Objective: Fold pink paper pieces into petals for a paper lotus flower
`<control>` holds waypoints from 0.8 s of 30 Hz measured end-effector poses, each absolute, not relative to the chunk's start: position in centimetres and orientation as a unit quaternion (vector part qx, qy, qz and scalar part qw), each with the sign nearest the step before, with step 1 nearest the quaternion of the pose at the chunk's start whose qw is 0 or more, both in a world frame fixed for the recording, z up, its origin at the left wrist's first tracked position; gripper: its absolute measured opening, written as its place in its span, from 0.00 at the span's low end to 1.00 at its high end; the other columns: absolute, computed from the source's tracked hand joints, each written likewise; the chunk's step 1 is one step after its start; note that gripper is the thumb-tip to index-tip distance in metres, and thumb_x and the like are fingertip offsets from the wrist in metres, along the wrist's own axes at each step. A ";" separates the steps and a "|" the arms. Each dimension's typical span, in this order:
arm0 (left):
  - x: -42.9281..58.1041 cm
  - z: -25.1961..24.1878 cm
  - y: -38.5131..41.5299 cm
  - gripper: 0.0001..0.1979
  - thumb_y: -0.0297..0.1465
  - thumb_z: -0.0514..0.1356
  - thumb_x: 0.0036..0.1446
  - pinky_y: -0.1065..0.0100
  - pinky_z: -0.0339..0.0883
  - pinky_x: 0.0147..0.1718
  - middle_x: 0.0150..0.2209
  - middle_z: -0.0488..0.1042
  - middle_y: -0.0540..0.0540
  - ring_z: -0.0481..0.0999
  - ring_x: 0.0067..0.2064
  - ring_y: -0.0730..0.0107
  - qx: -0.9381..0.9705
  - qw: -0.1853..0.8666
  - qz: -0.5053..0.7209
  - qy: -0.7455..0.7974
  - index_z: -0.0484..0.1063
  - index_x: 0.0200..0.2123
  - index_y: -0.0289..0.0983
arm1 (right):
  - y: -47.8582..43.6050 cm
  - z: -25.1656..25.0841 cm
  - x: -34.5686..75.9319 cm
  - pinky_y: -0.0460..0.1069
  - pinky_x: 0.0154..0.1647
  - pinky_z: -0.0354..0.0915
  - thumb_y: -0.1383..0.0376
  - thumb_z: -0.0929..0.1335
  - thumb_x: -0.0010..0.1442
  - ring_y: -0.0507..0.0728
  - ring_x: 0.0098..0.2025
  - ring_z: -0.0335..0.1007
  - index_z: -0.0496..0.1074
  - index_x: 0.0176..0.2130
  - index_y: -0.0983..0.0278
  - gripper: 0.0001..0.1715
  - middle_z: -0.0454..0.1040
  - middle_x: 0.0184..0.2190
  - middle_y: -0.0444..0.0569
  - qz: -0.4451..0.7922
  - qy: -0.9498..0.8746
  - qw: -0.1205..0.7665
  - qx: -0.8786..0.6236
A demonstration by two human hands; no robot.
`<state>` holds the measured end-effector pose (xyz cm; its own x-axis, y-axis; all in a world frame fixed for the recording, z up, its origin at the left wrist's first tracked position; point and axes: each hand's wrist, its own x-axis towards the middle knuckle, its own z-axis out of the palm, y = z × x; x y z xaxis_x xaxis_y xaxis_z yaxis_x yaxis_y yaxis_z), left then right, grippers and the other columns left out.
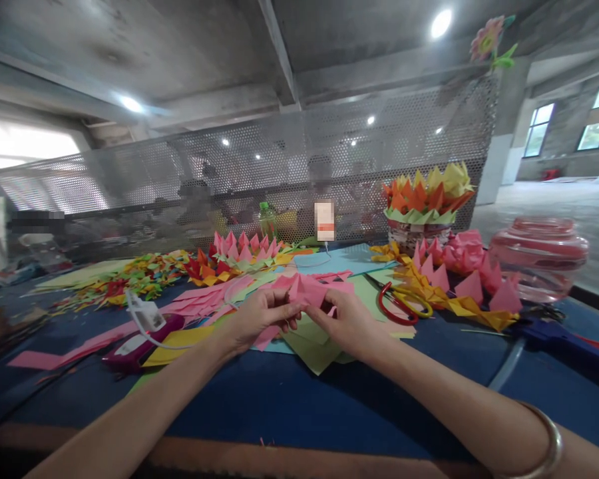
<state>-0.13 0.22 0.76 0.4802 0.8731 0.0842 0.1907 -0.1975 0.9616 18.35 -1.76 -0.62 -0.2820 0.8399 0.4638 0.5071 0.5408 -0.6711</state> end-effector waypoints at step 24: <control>-0.2 0.5 0.5 0.13 0.36 0.62 0.49 0.72 0.65 0.29 0.31 0.73 0.43 0.73 0.30 0.73 0.624 0.597 0.367 0.345 0.70 0.33 0.31 | -0.6 -1.4 19.0 0.47 0.28 0.65 0.57 0.67 0.54 0.53 0.31 0.70 0.63 0.43 0.63 0.19 0.73 0.34 0.48 0.391 -0.692 0.481 -0.371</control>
<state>-0.19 0.46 0.55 0.4919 0.8694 0.0463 -0.0077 -0.0488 0.9988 18.99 -0.60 -1.37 -0.2617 0.8890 0.3757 0.1368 0.4196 -0.8974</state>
